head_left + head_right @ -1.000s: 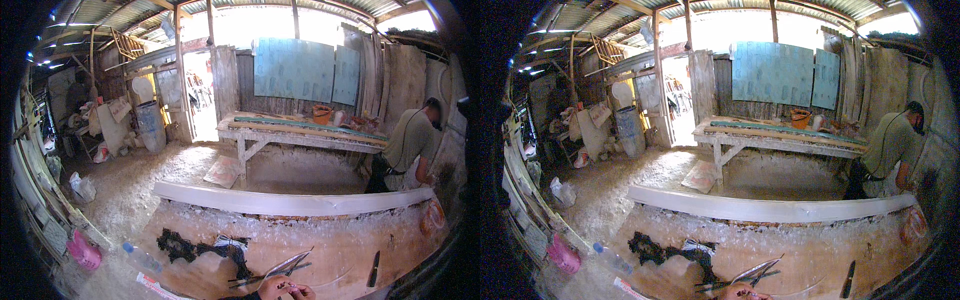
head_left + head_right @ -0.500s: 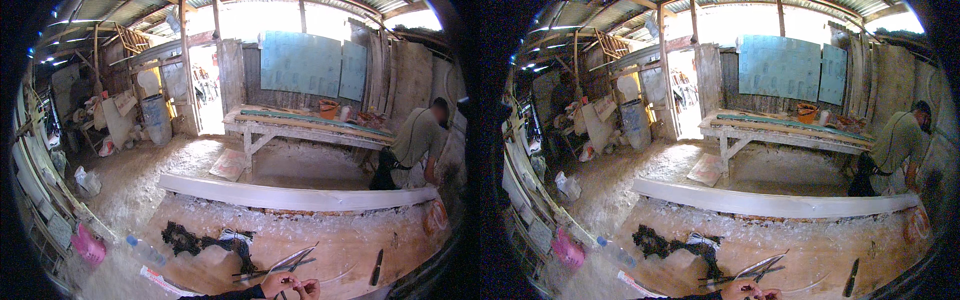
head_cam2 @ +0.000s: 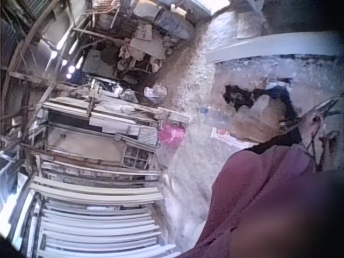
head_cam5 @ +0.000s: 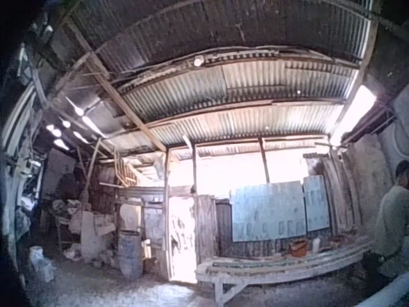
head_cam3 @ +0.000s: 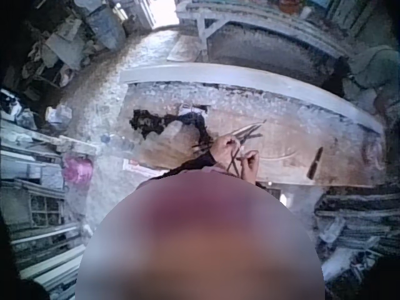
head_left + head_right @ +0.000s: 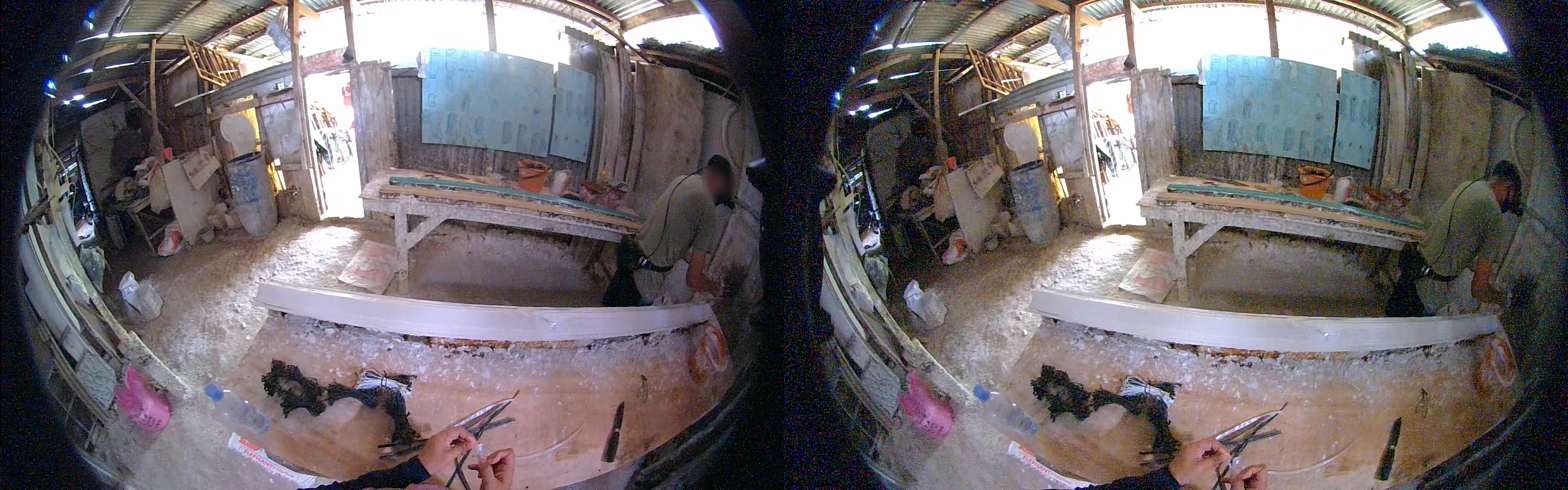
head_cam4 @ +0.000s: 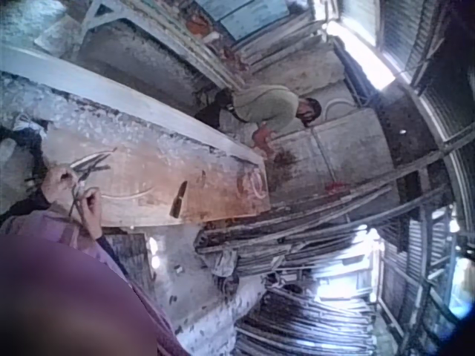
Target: The person walks through a workshop area and retrieves a knife and a white cable. They stand at a workbench and repeatedly strip and cut sections of the cable while another person wipes a long white board in the background.
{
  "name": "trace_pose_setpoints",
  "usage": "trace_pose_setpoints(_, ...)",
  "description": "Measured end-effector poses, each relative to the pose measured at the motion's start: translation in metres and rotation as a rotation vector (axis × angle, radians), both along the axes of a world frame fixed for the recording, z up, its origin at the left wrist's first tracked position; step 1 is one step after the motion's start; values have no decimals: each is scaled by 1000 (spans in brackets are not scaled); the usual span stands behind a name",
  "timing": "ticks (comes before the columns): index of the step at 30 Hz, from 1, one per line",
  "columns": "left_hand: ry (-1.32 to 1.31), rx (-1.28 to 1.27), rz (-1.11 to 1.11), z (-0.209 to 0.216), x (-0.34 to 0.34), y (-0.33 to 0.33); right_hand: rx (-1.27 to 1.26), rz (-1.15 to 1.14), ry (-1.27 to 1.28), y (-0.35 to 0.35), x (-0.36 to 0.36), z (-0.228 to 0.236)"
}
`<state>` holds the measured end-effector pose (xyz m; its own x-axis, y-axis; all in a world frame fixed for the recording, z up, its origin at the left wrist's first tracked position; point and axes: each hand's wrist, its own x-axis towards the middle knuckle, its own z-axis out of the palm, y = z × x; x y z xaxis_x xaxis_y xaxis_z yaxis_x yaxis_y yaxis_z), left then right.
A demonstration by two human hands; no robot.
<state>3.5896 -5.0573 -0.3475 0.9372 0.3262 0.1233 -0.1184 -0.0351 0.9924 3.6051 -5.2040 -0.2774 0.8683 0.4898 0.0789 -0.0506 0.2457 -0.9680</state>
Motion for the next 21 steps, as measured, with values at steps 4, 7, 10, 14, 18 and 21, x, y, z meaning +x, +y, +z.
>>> trace_pose_setpoints(4, 0, 53, -63, 15, -5, 6, 33, 32, 47, -2, -2, 1)
trace_pose_setpoints(7, -55, 98, -129, 28, -5, 13, 60, 17, 79, -5, -2, 1)
trace_pose_setpoints(10, 42, 111, -269, 34, -6, 16, 59, -13, 56, -7, -1, -1)
trace_pose_setpoints(14, 27, 143, -444, 28, -4, 4, -6, -51, 19, -9, 0, -4)
trace_pose_setpoints(18, -79, 206, -511, 25, -1, 3, -27, -38, 47, -12, -1, -5)
trace_pose_setpoints(21, -32, 303, -561, 30, 0, 9, -3, -18, 71, -13, -1, -5)
